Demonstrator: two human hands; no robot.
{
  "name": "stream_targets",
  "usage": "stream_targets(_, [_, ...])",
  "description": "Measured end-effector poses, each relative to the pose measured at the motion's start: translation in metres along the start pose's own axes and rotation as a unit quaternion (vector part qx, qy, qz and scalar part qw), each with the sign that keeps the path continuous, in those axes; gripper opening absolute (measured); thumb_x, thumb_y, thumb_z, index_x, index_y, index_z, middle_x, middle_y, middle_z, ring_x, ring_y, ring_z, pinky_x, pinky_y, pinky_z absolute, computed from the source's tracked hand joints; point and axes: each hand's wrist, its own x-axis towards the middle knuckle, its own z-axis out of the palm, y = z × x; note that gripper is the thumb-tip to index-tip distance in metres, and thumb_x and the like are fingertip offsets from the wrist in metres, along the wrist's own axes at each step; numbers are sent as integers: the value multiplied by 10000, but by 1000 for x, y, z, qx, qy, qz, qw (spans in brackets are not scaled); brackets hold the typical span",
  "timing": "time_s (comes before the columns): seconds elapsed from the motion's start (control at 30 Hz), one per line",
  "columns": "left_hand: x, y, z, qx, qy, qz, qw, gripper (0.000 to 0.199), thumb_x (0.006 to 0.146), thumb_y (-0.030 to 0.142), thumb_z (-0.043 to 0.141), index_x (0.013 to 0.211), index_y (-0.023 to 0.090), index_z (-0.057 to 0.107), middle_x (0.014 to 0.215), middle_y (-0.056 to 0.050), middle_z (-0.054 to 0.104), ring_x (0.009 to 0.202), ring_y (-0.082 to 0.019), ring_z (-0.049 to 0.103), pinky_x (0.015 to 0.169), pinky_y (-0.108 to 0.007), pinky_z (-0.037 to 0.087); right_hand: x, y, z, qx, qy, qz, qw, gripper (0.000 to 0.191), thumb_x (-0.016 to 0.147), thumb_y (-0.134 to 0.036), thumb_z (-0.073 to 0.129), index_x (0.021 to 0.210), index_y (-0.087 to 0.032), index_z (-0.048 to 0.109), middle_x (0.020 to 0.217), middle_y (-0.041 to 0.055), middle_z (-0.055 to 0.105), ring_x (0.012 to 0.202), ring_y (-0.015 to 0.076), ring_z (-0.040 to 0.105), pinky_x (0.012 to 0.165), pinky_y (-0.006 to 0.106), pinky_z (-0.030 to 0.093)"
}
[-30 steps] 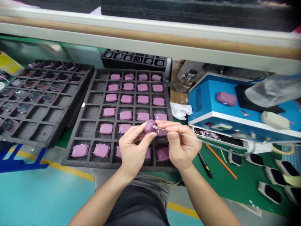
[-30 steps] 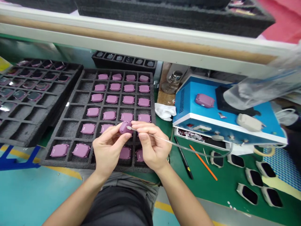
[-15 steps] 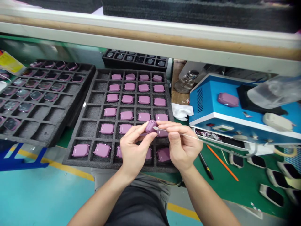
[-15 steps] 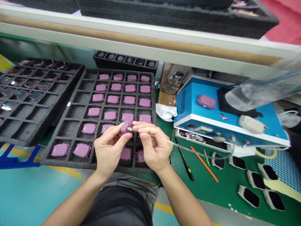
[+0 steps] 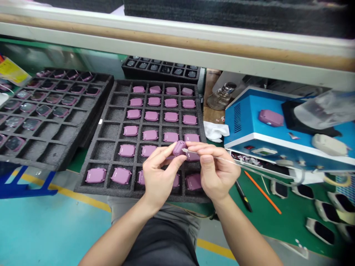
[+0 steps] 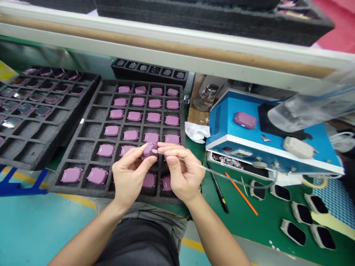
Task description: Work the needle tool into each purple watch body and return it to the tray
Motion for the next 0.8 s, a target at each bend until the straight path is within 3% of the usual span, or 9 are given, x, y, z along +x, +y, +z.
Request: stream_targets(0.8, [0, 0, 0, 9, -3, -7, 1000, 296, 800, 175, 851, 1085, 257, 846, 954, -43, 791, 837, -151, 741, 744, -213, 632, -2, -1, 0, -3, 13, 36, 999, 106, 989, -282, 646, 926, -233, 716, 916, 68, 789, 985, 278, 792, 872, 479, 653])
